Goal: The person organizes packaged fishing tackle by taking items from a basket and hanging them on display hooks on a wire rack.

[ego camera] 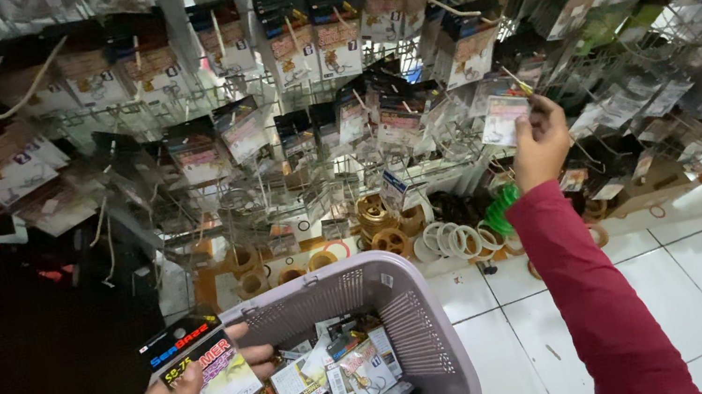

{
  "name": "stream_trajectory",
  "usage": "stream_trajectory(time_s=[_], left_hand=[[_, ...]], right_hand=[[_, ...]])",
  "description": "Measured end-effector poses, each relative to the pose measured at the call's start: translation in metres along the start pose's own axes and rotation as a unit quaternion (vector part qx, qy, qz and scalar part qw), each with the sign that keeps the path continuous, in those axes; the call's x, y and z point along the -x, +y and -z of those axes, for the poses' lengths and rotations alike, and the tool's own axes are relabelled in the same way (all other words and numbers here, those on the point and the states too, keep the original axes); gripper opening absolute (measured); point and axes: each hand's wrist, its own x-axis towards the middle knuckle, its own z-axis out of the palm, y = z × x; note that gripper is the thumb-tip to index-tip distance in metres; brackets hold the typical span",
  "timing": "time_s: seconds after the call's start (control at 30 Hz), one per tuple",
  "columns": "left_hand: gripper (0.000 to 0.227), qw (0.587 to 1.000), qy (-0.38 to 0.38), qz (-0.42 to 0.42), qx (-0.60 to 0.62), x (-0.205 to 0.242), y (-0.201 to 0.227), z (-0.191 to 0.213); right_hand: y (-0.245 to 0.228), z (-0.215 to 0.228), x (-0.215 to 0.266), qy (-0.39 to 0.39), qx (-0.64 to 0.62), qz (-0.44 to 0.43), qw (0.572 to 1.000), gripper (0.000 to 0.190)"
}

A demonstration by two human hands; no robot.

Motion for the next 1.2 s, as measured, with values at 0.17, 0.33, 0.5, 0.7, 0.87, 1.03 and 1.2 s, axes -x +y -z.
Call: stream_trajectory(time_s=[0.17,0.33,0.5,0.7,0.87,1.03,1.2], left_hand=[[0.062,0.941,-0.293,-0.163,-0.049,-0.059,-0.035,0.067],[0.063,0.983,-0.157,-0.083,-0.057,-0.031,-0.019,0.043],[0.063,0.984,-0.155,-0.075,-0.042,-0.043,-0.029,0.055],[0.063,0.948,-0.273,-0.15,-0.061,-0.048,-0.031,0.062],[0.063,0.961,-0.237,-0.13,-0.049,-0.05,-0.034,0.064],[0.062,0.978,-0.176,-0.098,-0.057,-0.029,-0.021,0.044],[0.063,0.996,-0.078,-0.028,-0.03,-0.023,-0.015,0.034]], right_hand=[[0.014,0.005,0.01,0.015,-0.084,0.059,0.995,0.035],[0.005,0.018,0.023,0.023,-0.087,0.088,0.992,0.033],[0.001,0.023,0.02,0.054,-0.043,0.099,0.993,0.034],[0.012,0.013,0.013,0.028,-0.06,0.025,0.998,0.039],[0.019,0.006,0.004,0.046,-0.072,0.038,0.996,0.034],[0.026,0.005,0.005,0.063,-0.091,0.033,0.993,0.034],[0.028,0.01,0.006,0.051,-0.081,0.06,0.994,0.032]])
